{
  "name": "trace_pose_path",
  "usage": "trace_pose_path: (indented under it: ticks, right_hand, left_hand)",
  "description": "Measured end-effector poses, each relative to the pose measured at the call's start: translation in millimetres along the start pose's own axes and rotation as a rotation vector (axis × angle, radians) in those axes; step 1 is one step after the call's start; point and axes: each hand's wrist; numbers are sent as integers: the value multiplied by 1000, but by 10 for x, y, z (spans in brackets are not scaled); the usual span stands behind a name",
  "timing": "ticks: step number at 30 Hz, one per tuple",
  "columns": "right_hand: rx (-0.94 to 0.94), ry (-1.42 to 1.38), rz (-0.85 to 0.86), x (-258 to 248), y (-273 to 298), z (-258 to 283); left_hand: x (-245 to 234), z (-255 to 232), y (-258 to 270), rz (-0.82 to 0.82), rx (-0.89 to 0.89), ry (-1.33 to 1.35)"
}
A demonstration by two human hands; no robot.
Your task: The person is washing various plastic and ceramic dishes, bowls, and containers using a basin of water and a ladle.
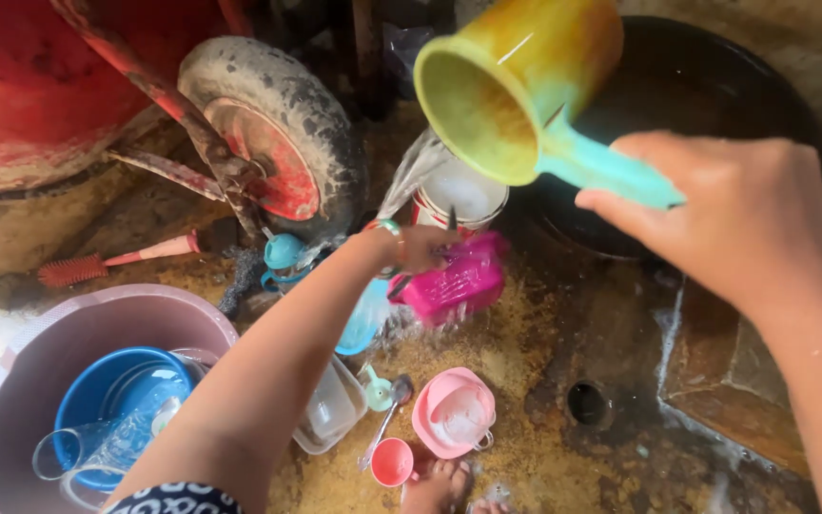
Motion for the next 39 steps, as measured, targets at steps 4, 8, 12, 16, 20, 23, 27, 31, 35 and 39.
trace_pose_path:
  ticks: [4, 8, 12, 16, 20, 23, 27, 31, 35, 39]
  right_hand:
    - [249, -251, -149, -72, -101, 16]
    - [478, -349, -138, 89, -94, -23]
    - [544, -452, -156, 606, 2, 48]
    - [500, -638, -239, 1017, -164, 395]
    - [506, -736, -188, 1034, -408, 784]
    - [505, -806, -134, 933, -515, 994]
    - [524, -879, -92, 937, -622, 1281]
    - [481, -1060, -48, 973, -691, 1570]
    - [454, -1168, -1, 958, -742, 1735]
    - [412, -1199, -29, 952, -757, 1770]
  left_hand:
    - [296, 253, 101, -404, 366, 775]
    - [311, 181, 551, -569, 359, 1205]
    - [251, 60, 980, -473, 250, 1495]
    - [420, 176, 1050, -578, 211, 1528]
    - [555, 332, 1199, -667, 82, 1674]
    - [542, 397, 1691, -672, 27, 1695]
    - [581, 428, 2764, -629, -402, 1413]
    - [891, 501, 3547, -607, -710, 1167]
    - [1472, 854, 3927, -772, -769, 1418]
    - [2377, 1491, 3725, -947, -647, 1505]
Point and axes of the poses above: each hand's wrist, its own y-axis away from the middle knuckle, its own x-axis out of the palm, z = x × y, and after that the axes turned 13 degrees about -y, right-handed
